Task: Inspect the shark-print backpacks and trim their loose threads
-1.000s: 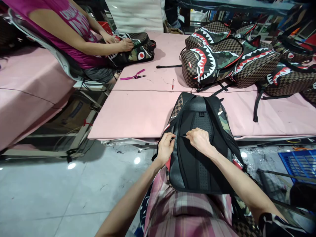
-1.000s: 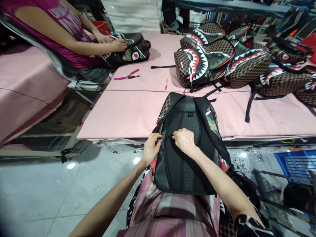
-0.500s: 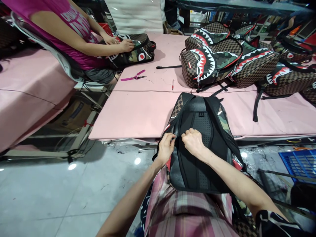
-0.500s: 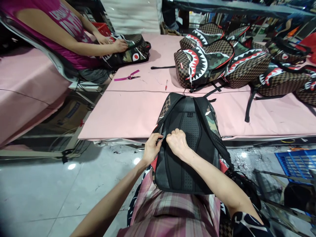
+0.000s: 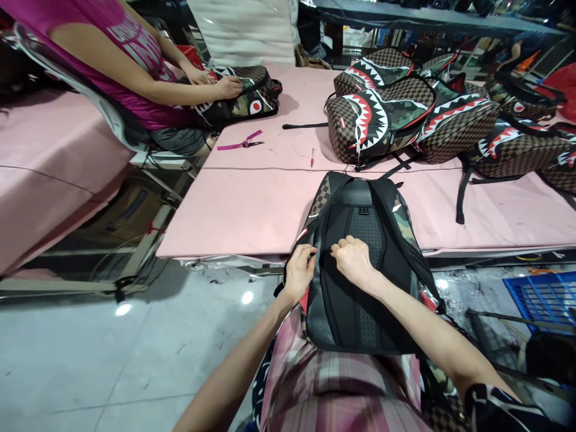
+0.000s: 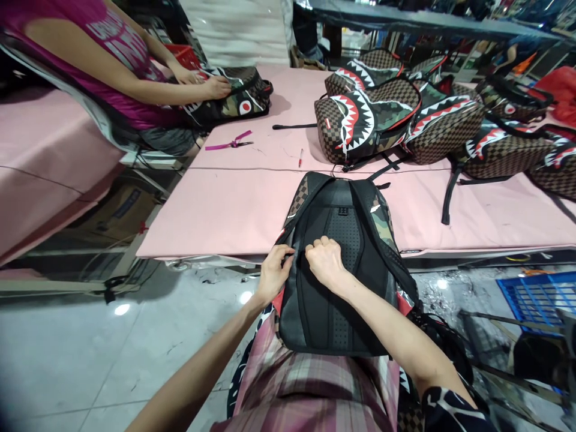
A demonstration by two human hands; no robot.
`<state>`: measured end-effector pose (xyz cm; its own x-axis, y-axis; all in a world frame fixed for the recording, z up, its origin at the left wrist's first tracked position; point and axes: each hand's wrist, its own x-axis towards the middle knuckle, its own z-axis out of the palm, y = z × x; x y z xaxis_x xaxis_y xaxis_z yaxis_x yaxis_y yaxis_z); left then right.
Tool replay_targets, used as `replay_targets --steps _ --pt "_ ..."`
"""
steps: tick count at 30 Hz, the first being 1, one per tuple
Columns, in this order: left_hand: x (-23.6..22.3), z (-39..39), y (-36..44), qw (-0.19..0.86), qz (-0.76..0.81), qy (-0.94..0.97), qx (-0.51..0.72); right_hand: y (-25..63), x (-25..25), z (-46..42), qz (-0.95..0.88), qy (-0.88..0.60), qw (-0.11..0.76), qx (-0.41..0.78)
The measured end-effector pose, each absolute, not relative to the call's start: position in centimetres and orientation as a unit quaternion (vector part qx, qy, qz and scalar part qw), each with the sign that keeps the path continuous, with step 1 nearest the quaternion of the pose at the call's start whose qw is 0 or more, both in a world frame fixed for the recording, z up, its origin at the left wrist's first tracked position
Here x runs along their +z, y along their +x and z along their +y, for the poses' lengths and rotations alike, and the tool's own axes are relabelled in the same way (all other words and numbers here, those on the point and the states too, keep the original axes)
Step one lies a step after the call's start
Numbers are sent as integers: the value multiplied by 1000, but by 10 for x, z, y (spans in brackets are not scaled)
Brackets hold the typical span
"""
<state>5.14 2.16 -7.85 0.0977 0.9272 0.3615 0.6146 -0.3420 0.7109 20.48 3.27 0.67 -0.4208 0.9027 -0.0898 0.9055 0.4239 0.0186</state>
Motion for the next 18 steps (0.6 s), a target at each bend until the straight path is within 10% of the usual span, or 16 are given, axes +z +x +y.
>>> replay_targets --steps 18 --pt "-76 20 51 203 540 713 399 206 7 32 833 549 15 -69"
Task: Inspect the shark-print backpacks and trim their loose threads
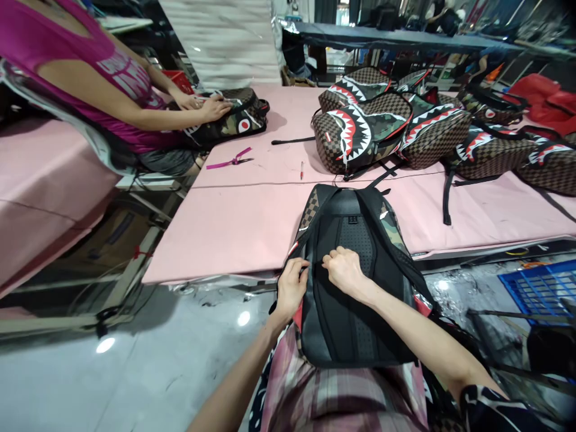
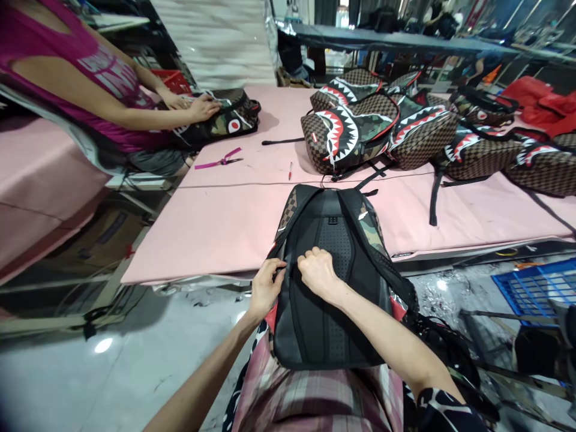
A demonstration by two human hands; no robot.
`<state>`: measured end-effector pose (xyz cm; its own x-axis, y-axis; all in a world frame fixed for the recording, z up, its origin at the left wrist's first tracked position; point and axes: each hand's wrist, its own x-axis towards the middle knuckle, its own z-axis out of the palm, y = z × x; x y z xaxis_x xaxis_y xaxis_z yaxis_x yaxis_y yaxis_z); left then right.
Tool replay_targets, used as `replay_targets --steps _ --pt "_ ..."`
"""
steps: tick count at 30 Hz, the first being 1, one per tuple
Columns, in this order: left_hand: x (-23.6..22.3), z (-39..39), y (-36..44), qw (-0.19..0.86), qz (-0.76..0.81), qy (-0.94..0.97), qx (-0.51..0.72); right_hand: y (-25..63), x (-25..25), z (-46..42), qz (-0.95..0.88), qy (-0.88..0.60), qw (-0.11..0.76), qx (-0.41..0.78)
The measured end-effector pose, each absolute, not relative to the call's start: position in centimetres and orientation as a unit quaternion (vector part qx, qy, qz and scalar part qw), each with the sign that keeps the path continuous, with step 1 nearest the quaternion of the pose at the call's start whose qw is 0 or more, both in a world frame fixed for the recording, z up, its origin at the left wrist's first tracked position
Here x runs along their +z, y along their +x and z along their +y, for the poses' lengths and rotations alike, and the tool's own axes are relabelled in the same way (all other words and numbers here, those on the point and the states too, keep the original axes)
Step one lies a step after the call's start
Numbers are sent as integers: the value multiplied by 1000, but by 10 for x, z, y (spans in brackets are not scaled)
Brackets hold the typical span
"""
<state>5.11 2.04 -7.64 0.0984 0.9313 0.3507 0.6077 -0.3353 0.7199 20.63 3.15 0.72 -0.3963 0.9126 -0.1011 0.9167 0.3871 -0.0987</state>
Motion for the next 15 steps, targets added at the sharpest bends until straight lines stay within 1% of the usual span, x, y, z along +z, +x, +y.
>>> replay_targets --steps 2,6,8,10,12,14,15 --pt "-72 16 49 204 531 718 400 218 8 27 810 565 -66 -143" --pt "-61 3 27 206 542 700 416 281 3 -1 678 592 -298 -318" --pt "-59 2 10 199 598 642 436 326 -6 -24 569 644 -383 -340" --pt "-61 7 -3 224 659 568 439 370 -21 -47 470 704 -435 -307" --pt "-66 15 -4 300 677 543 397 404 -42 -66 371 762 -464 -259" --pt "-70 22 5 361 657 573 331 423 -64 -78 334 780 -454 -272" --pt "-70 25 11 369 654 588 301 427 -74 -81 335 781 -444 -286"
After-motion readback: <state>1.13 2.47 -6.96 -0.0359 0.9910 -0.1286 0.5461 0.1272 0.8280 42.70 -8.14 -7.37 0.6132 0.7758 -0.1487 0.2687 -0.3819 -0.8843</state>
